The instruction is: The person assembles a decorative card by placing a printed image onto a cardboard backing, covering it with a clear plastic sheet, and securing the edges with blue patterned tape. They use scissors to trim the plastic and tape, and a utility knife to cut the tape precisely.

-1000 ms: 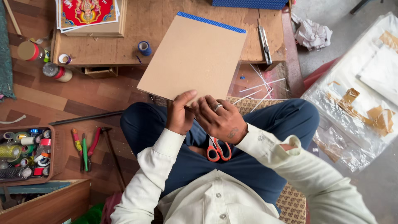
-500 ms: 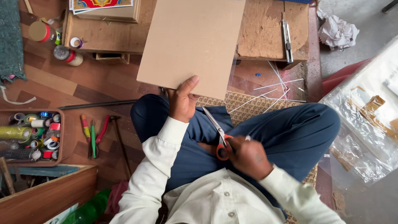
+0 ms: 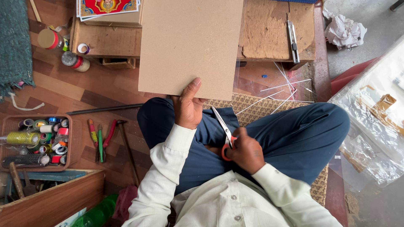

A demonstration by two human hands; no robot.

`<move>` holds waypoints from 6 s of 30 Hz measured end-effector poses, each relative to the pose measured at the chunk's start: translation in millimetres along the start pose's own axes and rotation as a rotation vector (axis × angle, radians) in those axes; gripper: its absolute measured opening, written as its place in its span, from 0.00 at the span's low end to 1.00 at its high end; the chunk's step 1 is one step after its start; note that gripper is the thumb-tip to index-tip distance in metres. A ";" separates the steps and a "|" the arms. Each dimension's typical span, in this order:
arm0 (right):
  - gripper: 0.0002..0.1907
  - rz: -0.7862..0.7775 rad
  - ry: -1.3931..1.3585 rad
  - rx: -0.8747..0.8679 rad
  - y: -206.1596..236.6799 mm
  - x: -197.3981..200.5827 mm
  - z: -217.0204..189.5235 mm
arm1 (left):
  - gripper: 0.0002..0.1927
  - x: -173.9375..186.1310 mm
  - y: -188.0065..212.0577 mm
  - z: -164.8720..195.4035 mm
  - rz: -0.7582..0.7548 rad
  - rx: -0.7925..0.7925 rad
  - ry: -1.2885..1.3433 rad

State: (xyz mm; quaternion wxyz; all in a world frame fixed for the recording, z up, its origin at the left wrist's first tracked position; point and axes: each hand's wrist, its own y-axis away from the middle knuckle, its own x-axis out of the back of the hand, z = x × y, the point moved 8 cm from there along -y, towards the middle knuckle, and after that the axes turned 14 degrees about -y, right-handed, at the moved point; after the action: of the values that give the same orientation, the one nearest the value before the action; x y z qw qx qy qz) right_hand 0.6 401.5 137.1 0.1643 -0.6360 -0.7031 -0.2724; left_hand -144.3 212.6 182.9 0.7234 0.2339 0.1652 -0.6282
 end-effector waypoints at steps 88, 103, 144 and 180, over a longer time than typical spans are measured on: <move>0.40 0.167 -1.178 0.289 -35.0 85.8 -72.8 | 0.24 -36.8 68.1 -9.1 -0.226 0.100 0.105; 0.36 0.319 -1.051 0.334 -43.8 107.8 -54.2 | 0.24 -25.7 82.3 -18.1 -0.314 0.142 0.053; 0.44 0.060 -1.401 0.107 -12.5 50.9 -24.8 | 0.26 17.1 86.2 -43.3 -0.146 0.231 0.069; 0.34 0.322 -1.280 0.225 -30.0 68.3 -31.5 | 0.24 5.3 90.6 -50.4 -0.232 0.232 -0.013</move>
State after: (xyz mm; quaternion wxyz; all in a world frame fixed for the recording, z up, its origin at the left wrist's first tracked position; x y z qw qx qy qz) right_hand -41.9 436.6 196.4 -0.1813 -0.7483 -0.5821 0.2615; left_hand -51.4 244.8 149.8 0.6153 0.2912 0.1128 -0.7238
